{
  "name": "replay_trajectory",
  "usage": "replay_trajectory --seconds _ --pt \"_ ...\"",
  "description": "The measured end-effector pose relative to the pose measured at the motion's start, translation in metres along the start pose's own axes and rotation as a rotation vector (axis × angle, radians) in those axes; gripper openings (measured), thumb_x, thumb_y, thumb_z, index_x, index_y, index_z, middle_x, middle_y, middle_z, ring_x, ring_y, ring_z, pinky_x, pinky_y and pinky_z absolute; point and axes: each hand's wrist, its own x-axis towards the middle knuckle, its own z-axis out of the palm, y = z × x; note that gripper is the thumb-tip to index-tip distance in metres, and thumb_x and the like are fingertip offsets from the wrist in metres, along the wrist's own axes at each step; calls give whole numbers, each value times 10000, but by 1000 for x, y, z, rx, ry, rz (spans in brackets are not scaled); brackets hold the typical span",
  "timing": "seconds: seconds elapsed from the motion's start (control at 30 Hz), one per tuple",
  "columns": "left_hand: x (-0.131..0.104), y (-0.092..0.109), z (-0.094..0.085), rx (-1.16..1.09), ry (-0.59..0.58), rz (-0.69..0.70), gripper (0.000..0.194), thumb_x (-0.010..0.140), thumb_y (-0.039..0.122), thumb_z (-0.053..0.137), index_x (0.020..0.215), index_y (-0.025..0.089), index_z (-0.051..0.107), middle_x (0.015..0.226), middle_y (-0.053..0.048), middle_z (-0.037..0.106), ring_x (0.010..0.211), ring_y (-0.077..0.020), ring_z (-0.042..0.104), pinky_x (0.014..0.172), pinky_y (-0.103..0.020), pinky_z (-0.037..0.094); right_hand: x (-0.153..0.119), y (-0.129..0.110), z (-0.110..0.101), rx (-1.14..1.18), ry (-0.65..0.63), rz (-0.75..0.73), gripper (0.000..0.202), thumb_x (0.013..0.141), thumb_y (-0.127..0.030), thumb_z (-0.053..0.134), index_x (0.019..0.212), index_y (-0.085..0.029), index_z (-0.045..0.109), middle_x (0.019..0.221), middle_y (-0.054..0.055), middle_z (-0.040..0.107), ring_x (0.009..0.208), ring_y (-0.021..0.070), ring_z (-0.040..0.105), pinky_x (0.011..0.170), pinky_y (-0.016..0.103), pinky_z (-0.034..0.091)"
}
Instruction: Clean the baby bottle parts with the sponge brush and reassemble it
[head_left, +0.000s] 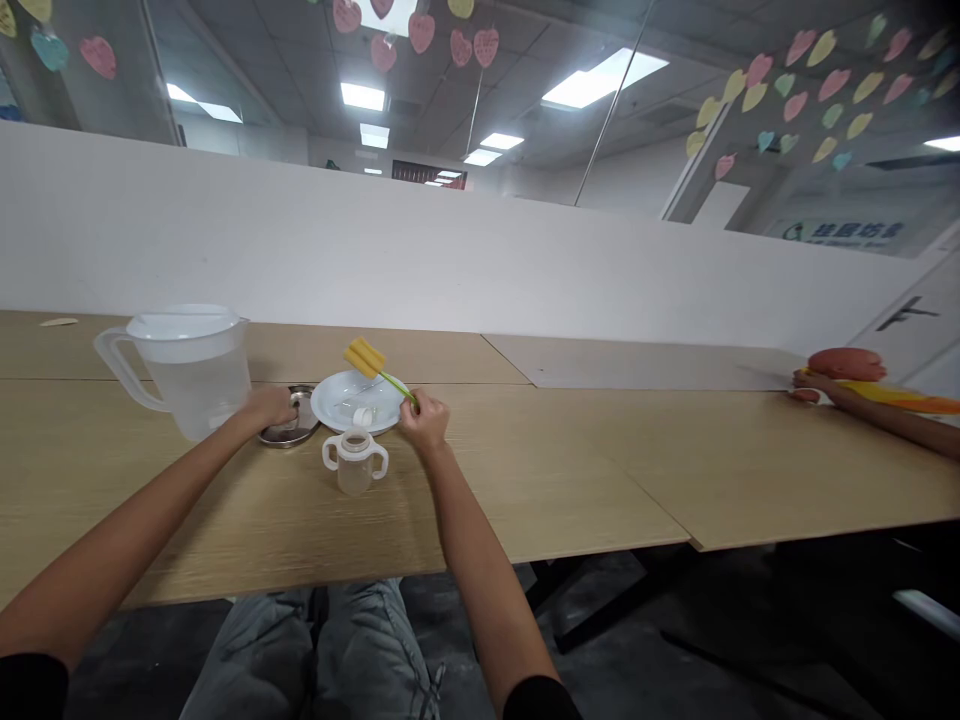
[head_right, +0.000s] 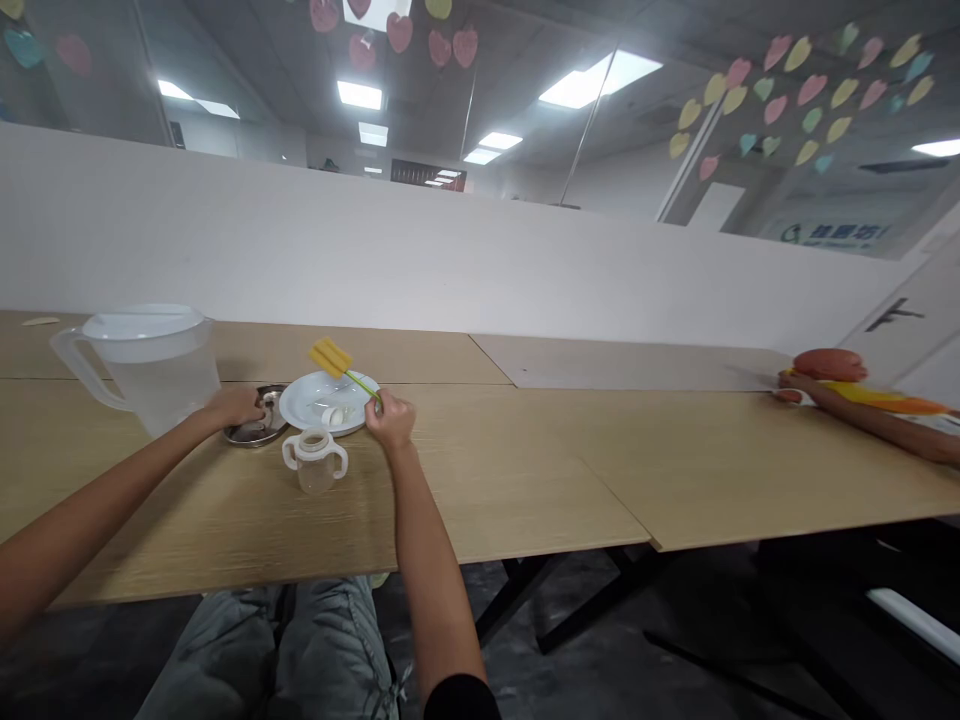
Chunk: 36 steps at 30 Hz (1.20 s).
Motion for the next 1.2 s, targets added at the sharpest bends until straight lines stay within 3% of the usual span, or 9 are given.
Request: replay_trajectory --seconds 0.2,0.3,0.43,0.53,0.7,0.9,1.07,1.2 --pt "-11 29 -21 203 136 88 309 728 200 514 920 59 711 1019 -264 680 1018 -403 619 882 -506 427 0 0 2 -29 -6 14 209 816 -252 464 690 -174 611 472 -19 520 439 100 437 504 232 252" --pt "-12 53 -22 198 212 251 419 803 201 429 1148 117 651 1208 -185 637 1165 -322 561 989 -455 381 0 0 3 -42 -24 8 199 808 -252 467 703 -172 615 482 -15 535 438 99 444 504 230 254" --pt "-3 82 -9 155 105 490 530 731 197 515 1253 238 595 1304 -69 603 1198 -227 552 1008 -334 395 -1 2 3 -54 -57 19 187 807 -261 474 712 -174 609 480 -20 532 438 98 448 502 225 263" --pt "3 92 2 137 81 491 519 682 173 566 1191 238 639 1210 -86 660 1154 -264 582 994 -378 412 -2 4 4 -65 -60 24 192 817 -259 467 712 -177 605 482 -24 531 434 95 438 498 221 262" --pt "-2 83 7 51 200 441 460 797 278 533 1241 177 601 1225 -131 631 1143 -286 579 999 -402 418 -2 3 4 -78 -65 59 198 810 -260 460 698 -179 602 492 -17 532 438 98 423 492 222 250" --pt "-26 61 20 -564 712 362 518 888 418 458 1298 110 530 1221 -163 577 1109 -268 570 960 -410 469 -1 -1 0 -62 -32 99 198 795 -258 452 679 -183 595 472 -21 499 439 109 416 499 234 241" --pt "-35 56 37 -873 838 414 500 906 447 477 1306 148 498 1281 -145 578 1145 -233 568 895 -359 507 -1 1 -4 -63 -32 -82 172 736 -254 473 591 -193 541 447 -20 485 434 113 405 507 252 237" --pt "-42 55 38 -907 885 404 450 925 445 448 1265 159 525 1257 -125 608 1143 -219 575 963 -370 468 0 3 -9 -72 -67 -188 185 725 -269 477 559 -196 513 439 -15 478 441 113 396 519 255 253"
